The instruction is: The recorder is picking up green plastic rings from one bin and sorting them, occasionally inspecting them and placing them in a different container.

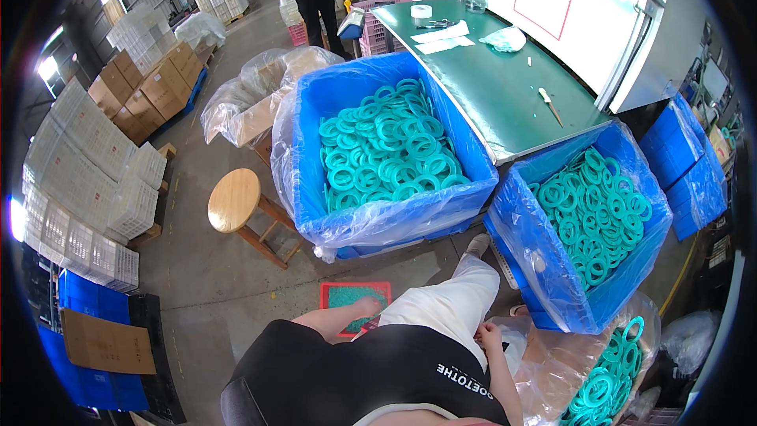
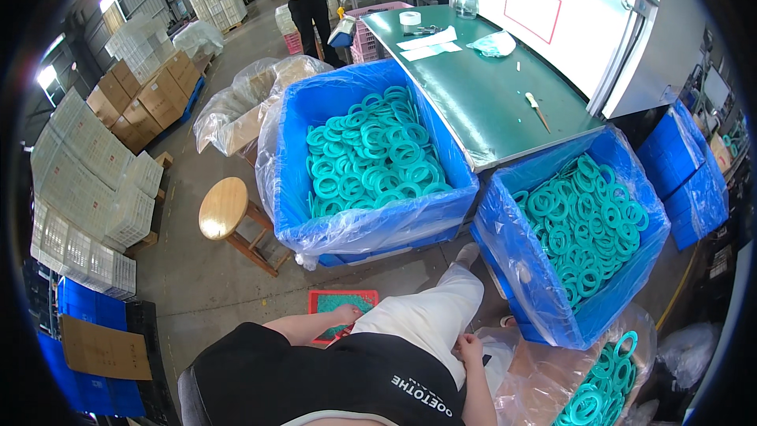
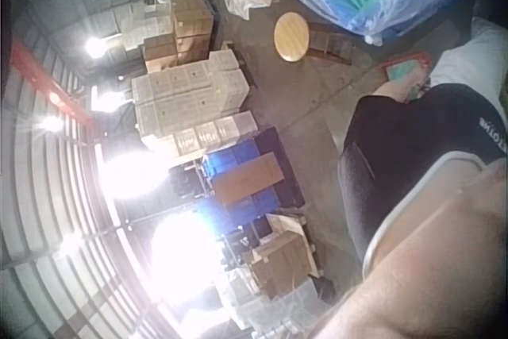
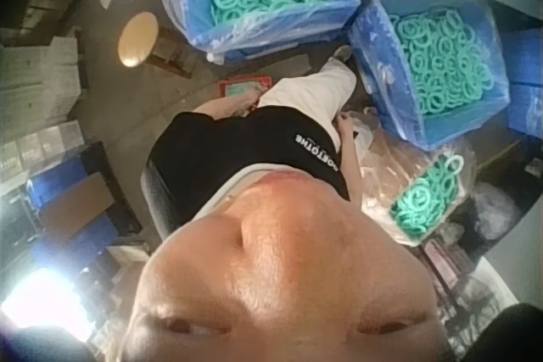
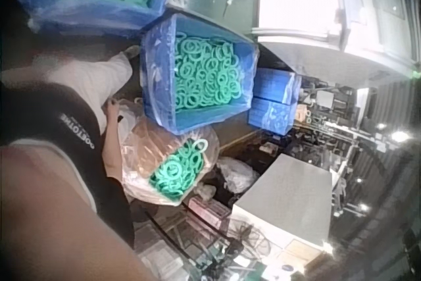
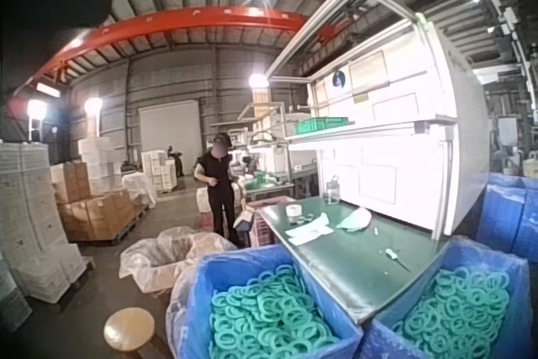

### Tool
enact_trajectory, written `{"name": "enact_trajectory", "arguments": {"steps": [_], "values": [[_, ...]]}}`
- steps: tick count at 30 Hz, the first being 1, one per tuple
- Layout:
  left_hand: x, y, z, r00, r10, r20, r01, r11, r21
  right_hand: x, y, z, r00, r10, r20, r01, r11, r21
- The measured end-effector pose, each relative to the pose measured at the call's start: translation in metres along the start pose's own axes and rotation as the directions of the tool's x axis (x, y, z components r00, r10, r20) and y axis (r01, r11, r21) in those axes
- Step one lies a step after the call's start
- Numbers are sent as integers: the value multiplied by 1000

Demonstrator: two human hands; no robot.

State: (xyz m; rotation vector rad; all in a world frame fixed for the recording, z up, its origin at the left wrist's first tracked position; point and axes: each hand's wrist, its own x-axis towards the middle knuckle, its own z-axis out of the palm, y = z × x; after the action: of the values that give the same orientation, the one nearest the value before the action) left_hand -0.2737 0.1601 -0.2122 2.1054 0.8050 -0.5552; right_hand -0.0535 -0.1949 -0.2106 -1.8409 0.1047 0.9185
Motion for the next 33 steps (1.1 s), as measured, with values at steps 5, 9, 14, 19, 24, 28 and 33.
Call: {"name": "enact_trajectory", "arguments": {"steps": [5,9,14,19,24,28,33], "values": [[-4,1,-3,996,-87,12,88,991,-99,9,9,-1,999,-31,15,31,999,-44],[-9,2,-10,995,92,41,-96,989,116,4,5,2,999,-42,20,42,999,-27],[-17,74,-34,997,-12,-77,-3,981,-195,-15,0,-6,994,-79,-77,78,997,-15],[-6,152,-65,960,250,-129,-280,815,-507,-41,-73,-15,869,-488,-80,453,850,-268],[-9,259,-80,889,452,-78,-419,731,-538,-107,-218,-67,814,-579,-43,574,813,-93],[-6,337,-73,840,542,-28,-444,657,-609,-63,-262,-139,810,-567,-153,576,817,19],[40,425,-100,632,764,-127,-737,543,-402,66,-277,-214,851,-481,-211,483,875,-46]]}}
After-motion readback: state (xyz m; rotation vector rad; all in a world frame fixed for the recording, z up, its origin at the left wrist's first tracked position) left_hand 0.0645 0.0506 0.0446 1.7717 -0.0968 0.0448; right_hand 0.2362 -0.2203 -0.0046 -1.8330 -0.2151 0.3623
